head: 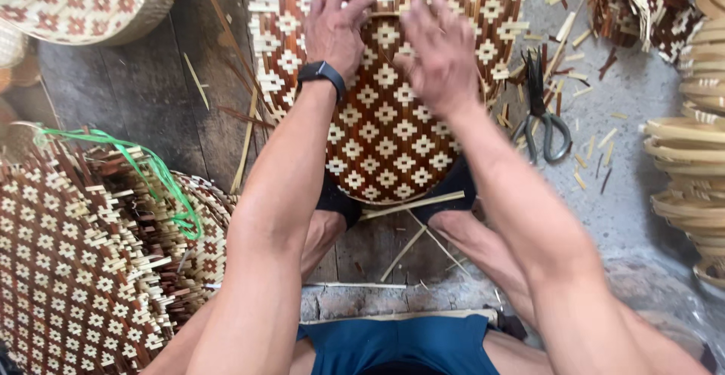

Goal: The person trims the excess woven bamboo strips from the edge of a round basket using shears. They repeatedly place a wooden block inside the basket to hold the shape, cut the protruding strips, and then remove the block to inspect the finished edge.

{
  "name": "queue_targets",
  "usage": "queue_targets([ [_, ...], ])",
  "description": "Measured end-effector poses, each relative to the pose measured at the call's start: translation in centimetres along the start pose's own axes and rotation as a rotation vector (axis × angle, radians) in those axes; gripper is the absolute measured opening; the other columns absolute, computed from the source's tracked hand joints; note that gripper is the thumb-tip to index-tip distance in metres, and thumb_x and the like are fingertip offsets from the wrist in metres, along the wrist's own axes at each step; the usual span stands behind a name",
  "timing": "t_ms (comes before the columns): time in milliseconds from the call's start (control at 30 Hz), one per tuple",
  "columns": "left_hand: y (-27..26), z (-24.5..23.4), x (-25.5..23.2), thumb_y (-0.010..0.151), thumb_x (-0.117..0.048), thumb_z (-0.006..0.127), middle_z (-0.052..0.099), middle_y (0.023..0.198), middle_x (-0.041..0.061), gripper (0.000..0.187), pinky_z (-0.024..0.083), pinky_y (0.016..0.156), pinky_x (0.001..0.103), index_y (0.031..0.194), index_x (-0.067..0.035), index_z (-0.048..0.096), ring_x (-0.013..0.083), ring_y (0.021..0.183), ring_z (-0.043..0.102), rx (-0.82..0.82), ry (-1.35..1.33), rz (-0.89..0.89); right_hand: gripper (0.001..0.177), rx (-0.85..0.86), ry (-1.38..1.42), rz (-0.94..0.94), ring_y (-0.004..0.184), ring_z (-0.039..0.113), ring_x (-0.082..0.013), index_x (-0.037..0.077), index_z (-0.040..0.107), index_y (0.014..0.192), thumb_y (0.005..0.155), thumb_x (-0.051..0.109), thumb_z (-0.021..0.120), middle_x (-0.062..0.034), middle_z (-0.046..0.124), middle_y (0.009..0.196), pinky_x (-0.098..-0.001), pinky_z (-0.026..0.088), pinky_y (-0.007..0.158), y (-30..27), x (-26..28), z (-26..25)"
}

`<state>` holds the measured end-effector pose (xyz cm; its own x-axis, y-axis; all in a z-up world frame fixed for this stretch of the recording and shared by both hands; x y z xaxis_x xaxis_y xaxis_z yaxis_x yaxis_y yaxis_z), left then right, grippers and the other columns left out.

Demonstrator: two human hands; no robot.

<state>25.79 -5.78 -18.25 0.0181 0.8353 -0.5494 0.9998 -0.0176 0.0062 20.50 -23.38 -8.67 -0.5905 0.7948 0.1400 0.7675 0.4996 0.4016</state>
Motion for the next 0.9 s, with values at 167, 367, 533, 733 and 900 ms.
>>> queue_targets([
  [167, -1.1, -0.5, -1.2, 0.1, -0.022, 0.059, 0.064, 0.126, 0.009, 0.026, 0.043, 0.103, 0.047, 0.119, -0.019, 0.076, 0.0282, 0.115, 0.054, 0.062, 0.057, 0.108, 0.026, 0.454, 0.374, 0.297, 0.112, 0.065, -0.0257, 0.016, 0.073, 0.126, 0.114, 0.034, 0.058, -0.0091, 0.075, 0.115, -0.0432, 0.05, 0.101, 1.5, -5.2, 7.1],
  [367, 0.5, -0.4, -1.8, 0.104, -0.049, 0.05, 0.069, 0.1, 0.003, 0.041, 0.045, 0.088, 0.047, 0.108, -0.018, 0.076, 0.0268, 0.101, 0.054, 0.312, 0.117, -0.176, 0.02, 0.685, 0.79, 0.805, 0.085, 0.068, -0.0132, 0.022, 0.079, 0.11, 0.104, 0.036, 0.066, -0.0023, 0.079, 0.098, -0.034, 0.059, 0.077, -0.6, -8.4, 10.8],
  [533, 1.8, -0.5, -1.2, 0.099, -0.055, 0.055, 0.066, 0.074, 0.002, 0.042, 0.048, 0.071, 0.039, 0.095, -0.021, 0.08, 0.0175, 0.078, 0.054, 0.51, 0.063, -0.451, 0.021, 0.44, 0.733, 0.44, 0.088, 0.068, -0.013, 0.019, 0.078, 0.123, 0.11, 0.015, 0.062, -0.0075, 0.077, 0.099, -0.0318, 0.059, 0.082, 0.0, -7.6, 6.7],
  [733, 2.6, 0.1, 0.4, 0.095, -0.053, 0.063, 0.064, 0.061, -0.001, 0.038, 0.046, 0.058, 0.033, 0.092, -0.021, 0.082, 0.0131, 0.056, 0.052, 0.539, -0.003, -0.511, 0.022, 0.372, 0.972, 0.844, 0.092, 0.072, -0.0155, 0.023, 0.076, 0.12, 0.106, 0.016, 0.061, -0.007, 0.079, 0.114, -0.0331, 0.061, 0.077, -4.5, -9.5, 6.3],
  [900, 2.6, -1.3, -0.9, 0.092, -0.053, 0.066, 0.071, 0.069, 0.004, 0.033, 0.05, 0.062, 0.036, 0.092, -0.024, 0.082, 0.0169, 0.062, 0.058, 0.484, -0.007, -0.503, 0.021, 0.234, 0.998, 0.684, 0.126, 0.063, -0.0284, 0.018, 0.074, 0.125, 0.113, 0.021, 0.056, -0.015, 0.072, 0.13, -0.0427, 0.049, 0.105, -2.3, -11.2, 2.5],
])
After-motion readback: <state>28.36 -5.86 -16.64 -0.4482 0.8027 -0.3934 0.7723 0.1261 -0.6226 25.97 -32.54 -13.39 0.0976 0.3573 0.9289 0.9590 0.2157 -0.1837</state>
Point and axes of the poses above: each hand's wrist, its own y-axis towards the middle knuckle, its own z-axis out of the palm, x = y × z, the point moved 7 cm from there along y, towards the middle knuckle
